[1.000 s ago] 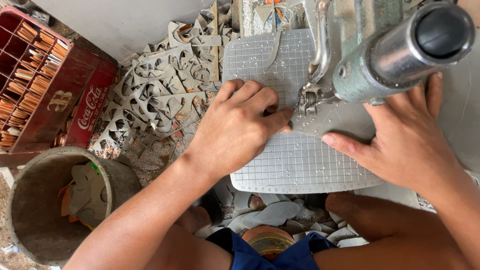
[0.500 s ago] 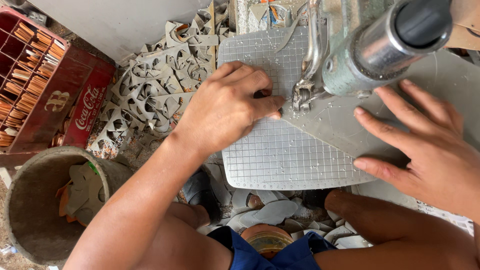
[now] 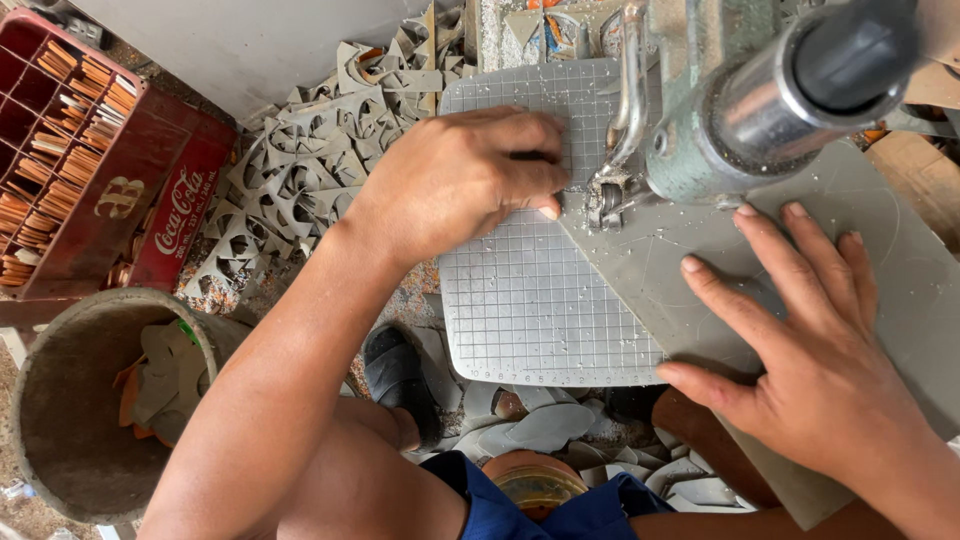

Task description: The person uses a vertical cutting machine to cut out multiple shoe sole shapes from a gray sheet. They guide the sheet under the blade, remove cut pieces, and continue cutting additional shapes.

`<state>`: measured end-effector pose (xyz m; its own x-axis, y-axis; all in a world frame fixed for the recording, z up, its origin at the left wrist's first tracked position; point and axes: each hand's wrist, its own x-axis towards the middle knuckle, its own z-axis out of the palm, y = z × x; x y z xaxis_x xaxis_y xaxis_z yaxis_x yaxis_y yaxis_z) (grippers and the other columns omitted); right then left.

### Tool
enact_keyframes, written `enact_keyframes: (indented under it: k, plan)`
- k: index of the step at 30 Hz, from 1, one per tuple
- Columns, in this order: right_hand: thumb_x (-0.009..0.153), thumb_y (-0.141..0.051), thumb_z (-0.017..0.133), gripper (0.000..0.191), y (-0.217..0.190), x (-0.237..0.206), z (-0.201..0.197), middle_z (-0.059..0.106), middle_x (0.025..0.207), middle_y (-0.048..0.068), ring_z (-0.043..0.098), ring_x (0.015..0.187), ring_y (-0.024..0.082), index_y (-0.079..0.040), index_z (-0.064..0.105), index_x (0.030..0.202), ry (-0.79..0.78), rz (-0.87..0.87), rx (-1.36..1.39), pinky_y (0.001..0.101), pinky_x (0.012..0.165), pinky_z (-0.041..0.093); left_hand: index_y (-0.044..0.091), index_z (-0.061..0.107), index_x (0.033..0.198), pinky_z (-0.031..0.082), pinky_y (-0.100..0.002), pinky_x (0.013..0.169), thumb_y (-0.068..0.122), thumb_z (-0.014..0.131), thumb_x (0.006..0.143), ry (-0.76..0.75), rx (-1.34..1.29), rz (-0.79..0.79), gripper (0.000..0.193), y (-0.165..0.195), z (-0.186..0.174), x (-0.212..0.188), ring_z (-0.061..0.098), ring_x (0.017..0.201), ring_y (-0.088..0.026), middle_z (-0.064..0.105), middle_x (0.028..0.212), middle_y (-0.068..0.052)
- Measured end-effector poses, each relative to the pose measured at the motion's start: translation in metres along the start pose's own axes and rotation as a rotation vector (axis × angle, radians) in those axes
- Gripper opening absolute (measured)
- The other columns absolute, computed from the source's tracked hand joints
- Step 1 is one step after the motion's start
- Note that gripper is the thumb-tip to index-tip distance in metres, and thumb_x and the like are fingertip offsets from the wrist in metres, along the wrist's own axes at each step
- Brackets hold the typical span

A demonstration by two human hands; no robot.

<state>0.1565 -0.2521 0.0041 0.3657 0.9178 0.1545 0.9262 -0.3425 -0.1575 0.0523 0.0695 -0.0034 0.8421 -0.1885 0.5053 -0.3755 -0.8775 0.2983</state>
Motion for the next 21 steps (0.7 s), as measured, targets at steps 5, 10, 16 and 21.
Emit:
enact_keyframes:
  k: [5,10,16,21]
  plan:
    - [0.079,-0.063,0.067,0.073,-0.008,-0.001,0.006,0.039,0.157,0.026,0.030,0.149,0.052,-0.011,0.065,0.131,0.056,0.012,0.033,0.0747,0.117,0.019,0.009,0.076,0.101,0.059,-0.040,0.082,0.030,0.079,0.091,-0.009,0.006,0.000,0.023,-0.007,0.002,0.004,0.071,0.108,-0.026,0.072,0.123,-0.002]
    - [0.083,-0.059,0.066,0.071,-0.013,0.004,0.005,0.039,0.156,0.027,0.030,0.148,0.053,-0.007,0.064,0.131,0.085,0.012,0.068,0.0757,0.116,0.018,0.007,0.073,0.099,0.059,-0.041,0.084,0.035,0.077,0.091,-0.003,0.006,0.029,0.030,-0.014,0.003,0.007,0.070,0.112,-0.027,0.073,0.124,-0.002]
    - [0.085,-0.060,0.064,0.073,-0.014,0.009,0.005,0.041,0.154,0.029,0.032,0.147,0.054,-0.005,0.062,0.134,0.072,0.012,0.038,0.0756,0.115,0.019,0.009,0.076,0.107,0.057,-0.041,0.097,0.041,0.076,0.091,0.023,0.057,0.069,0.036,-0.021,0.001,0.010,0.067,0.116,-0.029,0.073,0.123,-0.001]
    - [0.093,-0.064,0.051,0.077,-0.012,0.020,0.008,0.042,0.151,0.032,0.031,0.147,0.054,-0.004,0.054,0.143,0.025,-0.003,-0.036,0.0755,0.114,0.019,0.010,0.077,0.105,0.056,-0.041,0.091,0.042,0.076,0.090,-0.026,0.009,-0.006,0.035,-0.025,0.002,0.011,0.069,0.112,-0.028,0.075,0.121,-0.001]
